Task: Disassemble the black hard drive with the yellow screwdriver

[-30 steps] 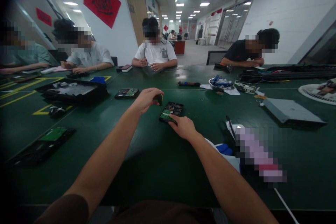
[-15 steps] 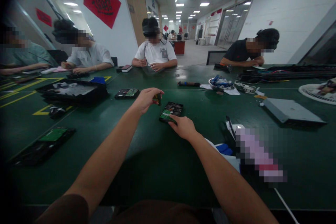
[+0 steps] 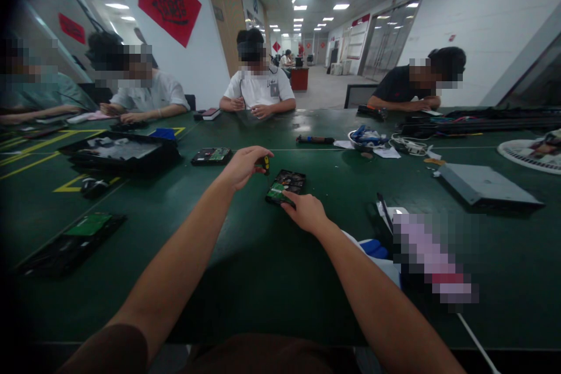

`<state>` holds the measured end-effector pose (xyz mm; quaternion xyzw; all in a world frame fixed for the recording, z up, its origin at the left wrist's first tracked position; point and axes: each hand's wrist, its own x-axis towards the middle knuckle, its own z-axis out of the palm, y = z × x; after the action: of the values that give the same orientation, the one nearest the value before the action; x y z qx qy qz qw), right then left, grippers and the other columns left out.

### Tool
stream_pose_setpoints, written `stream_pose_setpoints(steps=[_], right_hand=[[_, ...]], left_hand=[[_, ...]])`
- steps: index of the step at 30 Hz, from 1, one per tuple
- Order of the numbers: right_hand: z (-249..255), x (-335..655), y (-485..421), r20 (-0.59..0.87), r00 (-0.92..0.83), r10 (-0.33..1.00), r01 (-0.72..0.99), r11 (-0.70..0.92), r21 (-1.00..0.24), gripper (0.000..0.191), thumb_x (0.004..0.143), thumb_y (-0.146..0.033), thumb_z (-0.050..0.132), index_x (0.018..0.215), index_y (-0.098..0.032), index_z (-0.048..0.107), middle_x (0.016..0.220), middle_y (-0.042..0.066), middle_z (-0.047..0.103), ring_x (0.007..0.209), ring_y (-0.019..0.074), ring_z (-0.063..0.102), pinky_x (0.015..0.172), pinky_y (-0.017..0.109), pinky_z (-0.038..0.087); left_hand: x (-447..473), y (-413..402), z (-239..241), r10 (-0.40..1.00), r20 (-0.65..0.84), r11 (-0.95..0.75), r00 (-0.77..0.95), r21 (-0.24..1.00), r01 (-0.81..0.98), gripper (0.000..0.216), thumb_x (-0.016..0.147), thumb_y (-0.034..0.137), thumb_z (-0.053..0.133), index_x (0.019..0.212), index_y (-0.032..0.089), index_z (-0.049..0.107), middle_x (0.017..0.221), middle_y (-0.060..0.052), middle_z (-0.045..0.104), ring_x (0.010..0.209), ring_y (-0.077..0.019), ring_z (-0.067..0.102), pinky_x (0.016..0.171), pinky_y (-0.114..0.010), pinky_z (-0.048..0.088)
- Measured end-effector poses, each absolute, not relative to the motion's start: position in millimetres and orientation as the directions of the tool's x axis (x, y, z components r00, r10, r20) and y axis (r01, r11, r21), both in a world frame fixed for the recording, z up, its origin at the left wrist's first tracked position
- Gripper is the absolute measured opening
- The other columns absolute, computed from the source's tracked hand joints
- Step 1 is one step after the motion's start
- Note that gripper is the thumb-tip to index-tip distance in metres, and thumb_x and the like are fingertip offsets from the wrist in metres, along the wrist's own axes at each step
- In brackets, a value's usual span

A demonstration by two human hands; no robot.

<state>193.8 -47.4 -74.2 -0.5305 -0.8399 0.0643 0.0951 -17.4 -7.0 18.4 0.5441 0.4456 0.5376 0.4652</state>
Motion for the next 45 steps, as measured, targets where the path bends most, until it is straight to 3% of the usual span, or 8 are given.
stream_pose_setpoints(steps=[9,20,28,39,45], right_hand=[[-77.5,193.0,-46.1,0.098,-0.413,0.905,0.883,0.425,-0.202,0.056,0.102,-0.062,0.04,0.151,-0.036,0.05,0.125,0.007,0.073,0.106,0.0273,0.071,0.091,0.038,0.053],[-77.1,193.9,-45.8,0.116,-0.415,0.902,0.882,0.43,-0.194,0.055,0.102,-0.062,0.041,0.15,-0.037,0.05,0.117,0.007,0.075,0.1,0.0277,0.072,0.084,0.037,0.054],[-77.8,193.8,-46.1,0.124,-0.421,0.899,0.875,0.438,-0.205,0.056,0.102,-0.063,0.041,0.149,-0.036,0.051,0.12,0.007,0.074,0.102,0.028,0.071,0.086,0.038,0.053],[-76.8,194.1,-46.4,0.113,-0.421,0.9,0.878,0.436,-0.2,0.055,0.102,-0.062,0.041,0.15,-0.036,0.05,0.119,0.007,0.074,0.1,0.0271,0.071,0.085,0.036,0.052],[-75.1,193.5,-47.1,0.095,-0.41,0.907,0.885,0.421,-0.197,0.057,0.102,-0.063,0.04,0.151,-0.036,0.049,0.119,0.007,0.074,0.101,0.0271,0.071,0.086,0.036,0.052]], left_hand=[[-16.6,-8.9,18.7,0.991,0.075,-0.054,0.113,0.983,-0.175,0.017,0.081,0.032,0.069,0.087,0.016,0.064,0.089,-0.009,0.069,0.079,-0.0174,0.065,0.063,-0.028,0.056],[-18.1,-10.0,21.1,0.986,0.145,-0.138,0.084,0.987,-0.082,0.016,0.077,0.031,0.065,0.079,0.015,0.069,0.087,-0.008,0.066,0.078,-0.0166,0.061,0.057,-0.026,0.054],[-19.8,-5.3,16.5,0.988,0.105,-0.079,0.117,0.976,-0.204,0.018,0.079,0.028,0.061,0.089,0.014,0.068,0.082,-0.009,0.068,0.077,-0.0188,0.067,0.061,-0.029,0.056],[-19.0,-5.2,17.0,0.984,0.157,-0.156,0.08,0.988,-0.015,0.022,0.077,0.034,0.065,0.08,0.014,0.075,0.085,-0.009,0.065,0.077,-0.0159,0.06,0.052,-0.021,0.047],[-16.9,-10.1,19.3,0.988,0.111,-0.105,0.107,0.992,-0.066,0.022,0.077,0.035,0.07,0.086,0.015,0.069,0.084,-0.007,0.065,0.076,-0.0169,0.061,0.058,-0.027,0.055]])
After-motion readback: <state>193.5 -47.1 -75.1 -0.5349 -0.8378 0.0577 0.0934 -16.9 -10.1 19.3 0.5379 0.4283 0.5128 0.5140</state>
